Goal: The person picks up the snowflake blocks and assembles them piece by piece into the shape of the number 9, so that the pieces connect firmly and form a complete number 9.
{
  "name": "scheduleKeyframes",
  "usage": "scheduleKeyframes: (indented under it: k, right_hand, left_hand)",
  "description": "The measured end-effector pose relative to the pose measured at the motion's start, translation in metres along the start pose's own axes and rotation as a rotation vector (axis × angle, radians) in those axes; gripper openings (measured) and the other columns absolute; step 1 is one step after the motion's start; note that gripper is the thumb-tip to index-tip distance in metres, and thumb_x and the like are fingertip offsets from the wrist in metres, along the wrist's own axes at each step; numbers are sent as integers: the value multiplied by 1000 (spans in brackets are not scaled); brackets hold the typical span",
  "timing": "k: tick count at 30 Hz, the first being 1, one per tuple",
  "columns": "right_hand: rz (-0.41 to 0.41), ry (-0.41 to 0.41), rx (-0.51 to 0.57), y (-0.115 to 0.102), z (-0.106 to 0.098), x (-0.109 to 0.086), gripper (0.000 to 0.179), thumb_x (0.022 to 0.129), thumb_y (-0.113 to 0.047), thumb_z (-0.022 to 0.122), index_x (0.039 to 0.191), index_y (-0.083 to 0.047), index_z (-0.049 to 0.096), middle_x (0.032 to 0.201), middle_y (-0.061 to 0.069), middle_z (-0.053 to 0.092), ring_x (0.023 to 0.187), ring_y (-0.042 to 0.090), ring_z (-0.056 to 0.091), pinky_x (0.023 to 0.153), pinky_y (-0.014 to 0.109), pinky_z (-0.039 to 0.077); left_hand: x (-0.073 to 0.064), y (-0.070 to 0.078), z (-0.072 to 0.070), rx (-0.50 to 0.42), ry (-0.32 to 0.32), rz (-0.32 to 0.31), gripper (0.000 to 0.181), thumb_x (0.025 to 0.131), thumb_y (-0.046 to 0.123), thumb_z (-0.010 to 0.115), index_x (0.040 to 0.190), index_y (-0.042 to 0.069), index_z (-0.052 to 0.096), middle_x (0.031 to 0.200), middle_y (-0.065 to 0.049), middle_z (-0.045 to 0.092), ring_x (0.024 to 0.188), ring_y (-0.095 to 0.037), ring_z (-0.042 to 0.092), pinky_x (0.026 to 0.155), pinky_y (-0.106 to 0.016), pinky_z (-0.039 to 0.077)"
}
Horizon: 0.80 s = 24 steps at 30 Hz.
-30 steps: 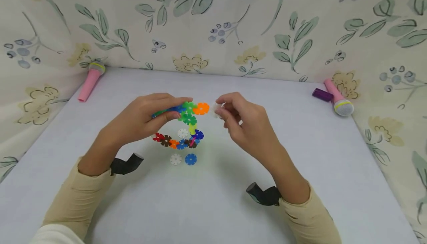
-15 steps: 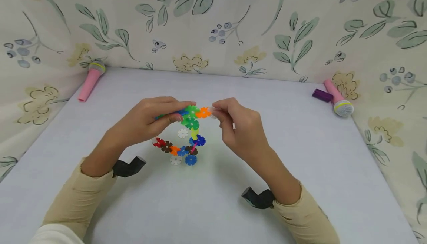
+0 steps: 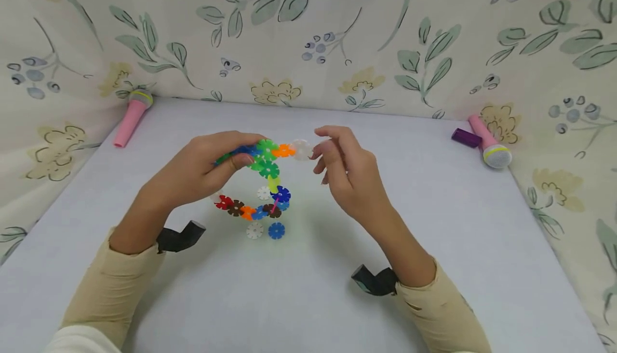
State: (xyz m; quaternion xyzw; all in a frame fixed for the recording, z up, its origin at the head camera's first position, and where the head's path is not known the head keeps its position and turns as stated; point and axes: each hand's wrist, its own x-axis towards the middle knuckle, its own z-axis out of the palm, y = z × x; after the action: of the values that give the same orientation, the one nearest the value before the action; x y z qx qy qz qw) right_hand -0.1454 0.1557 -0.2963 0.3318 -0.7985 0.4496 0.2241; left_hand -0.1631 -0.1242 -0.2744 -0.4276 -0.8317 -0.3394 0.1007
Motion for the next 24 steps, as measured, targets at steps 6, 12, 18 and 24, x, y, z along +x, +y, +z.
scheduleKeyframes:
  k: [6, 12, 18, 24]
  right_hand:
    - [162, -447, -150, 21, 20, -5, 17, 97, -4, 64, 114, -3, 68, 101, 4, 69, 82, 14, 62, 70, 27, 55]
    - [146, -1002, -235, 29, 57, -22, 39, 94, -22, 73, 129, -8, 65, 118, 8, 62, 103, 20, 60, 91, 36, 52]
    - [128, -945, -258, 27, 73, -34, 45, 87, -25, 81, 126, -12, 64, 111, 2, 63, 103, 20, 59, 92, 36, 52]
    - [166, -941, -253, 23, 80, -37, 40, 87, -27, 81, 119, -10, 64, 106, -1, 68, 102, 17, 61, 89, 33, 52]
  left_hand:
    - [0, 0, -4, -11, 8, 22, 32, 102, 13, 59, 133, 3, 60, 118, -2, 65, 100, -12, 59, 92, -34, 50]
    - [1, 0, -3, -19, 2, 65, 28, 102, 8, 57, 129, 2, 58, 111, -1, 61, 93, -11, 53, 83, -30, 48]
    - [1, 1, 1, -28, -25, 75, 28, 103, 8, 56, 130, 2, 56, 111, -2, 60, 94, -11, 53, 84, -29, 48]
    - [1, 3, 3, -9, -54, 46, 38, 106, 12, 50, 144, 7, 50, 128, -1, 58, 100, -11, 54, 91, -31, 47]
